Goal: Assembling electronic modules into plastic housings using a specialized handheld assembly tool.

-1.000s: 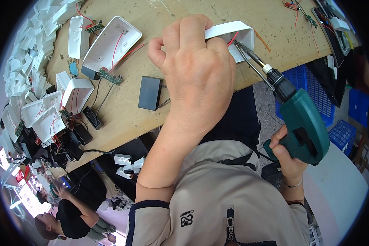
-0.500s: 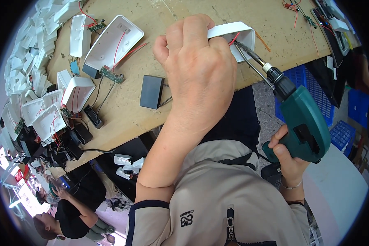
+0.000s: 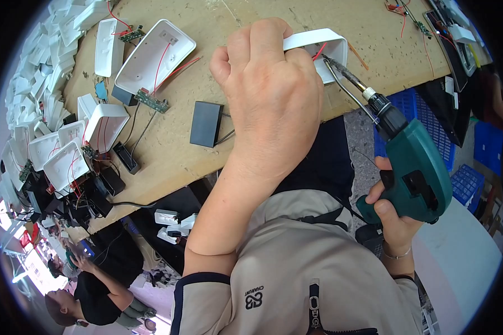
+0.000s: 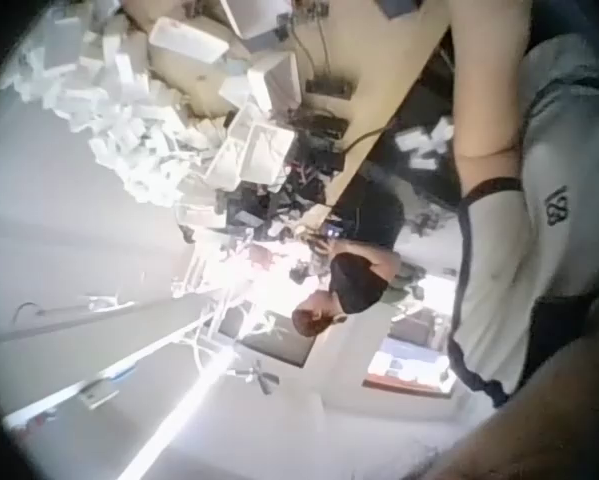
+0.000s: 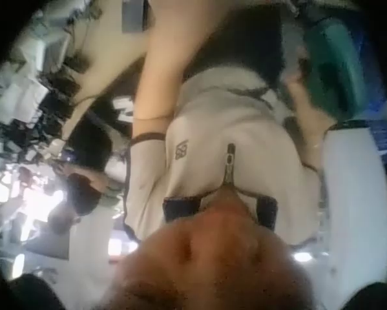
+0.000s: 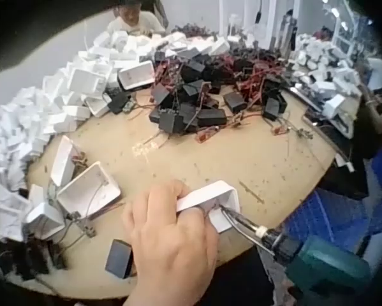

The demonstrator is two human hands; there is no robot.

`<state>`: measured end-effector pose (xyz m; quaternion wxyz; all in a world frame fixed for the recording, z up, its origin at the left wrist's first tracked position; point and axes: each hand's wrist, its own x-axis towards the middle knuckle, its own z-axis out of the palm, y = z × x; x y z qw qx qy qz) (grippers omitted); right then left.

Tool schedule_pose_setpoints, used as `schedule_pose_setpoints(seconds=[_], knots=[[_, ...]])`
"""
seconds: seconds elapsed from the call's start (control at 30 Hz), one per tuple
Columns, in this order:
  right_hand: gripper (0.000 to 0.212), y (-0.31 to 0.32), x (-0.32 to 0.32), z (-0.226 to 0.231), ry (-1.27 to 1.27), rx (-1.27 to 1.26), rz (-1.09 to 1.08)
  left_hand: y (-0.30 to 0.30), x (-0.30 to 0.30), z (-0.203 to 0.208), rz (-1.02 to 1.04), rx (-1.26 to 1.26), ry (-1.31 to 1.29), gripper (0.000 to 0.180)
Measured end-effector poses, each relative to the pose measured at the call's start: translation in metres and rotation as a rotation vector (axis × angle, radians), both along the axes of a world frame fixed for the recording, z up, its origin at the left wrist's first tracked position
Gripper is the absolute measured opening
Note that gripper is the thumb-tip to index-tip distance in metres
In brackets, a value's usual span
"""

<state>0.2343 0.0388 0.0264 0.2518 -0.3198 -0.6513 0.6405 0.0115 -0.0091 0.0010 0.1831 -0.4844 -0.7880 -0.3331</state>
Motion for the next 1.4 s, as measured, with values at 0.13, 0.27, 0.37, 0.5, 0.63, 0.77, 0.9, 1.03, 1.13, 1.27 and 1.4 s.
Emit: schedule_pose_setpoints(seconds=[0.13,0.27,0.37,0.5,0.63,0.77,0.9,1.03,1.13,1.27,1.4], knots=[[0.065,-0.002,-0.001,0.003,-0.022,-0.001,-0.022,-0.002,0.001,0.005,0.055,-0.099,0.010,0.008],[0.065,-0.001,-0.002,0.003,-0.026,-0.014,-0.013,-0.002,0.001,0.005,0.060,-0.107,0.014,0.007],[0.065,-0.001,-0.002,0.001,-0.012,0.006,-0.012,-0.002,0.001,0.004,0.058,-0.093,0.021,0.008],[0.066,-0.001,-0.002,0.001,-0.027,-0.014,-0.006,-0.002,0.001,0.004,0.053,-0.091,0.016,0.008],[0.067,-0.002,0.001,0.001,-0.024,-0.030,-0.007,-0.001,0.001,0.004,0.053,-0.079,0.011,0.008],[0.067,-0.003,0.006,0.003,-0.042,-0.019,0.003,-0.001,0.001,0.004,0.050,-0.071,0.013,0.008],[0.069,-0.003,0.012,0.002,-0.037,-0.011,-0.009,0.000,0.001,0.002,0.059,-0.064,0.023,0.008],[0.072,-0.002,0.016,0.004,-0.014,0.009,-0.030,0.000,0.001,0.001,0.044,-0.039,0.016,0.006],[0.074,-0.004,0.019,0.004,-0.024,0.023,-0.072,0.000,0.001,0.000,0.010,0.002,0.003,0.008],[0.074,-0.001,0.018,0.003,0.017,0.075,-0.081,-0.003,0.002,0.005,-0.016,0.026,0.012,0.008],[0.074,0.002,0.019,0.002,0.027,0.098,-0.086,-0.009,0.001,0.005,-0.020,-0.063,0.046,0.013]])
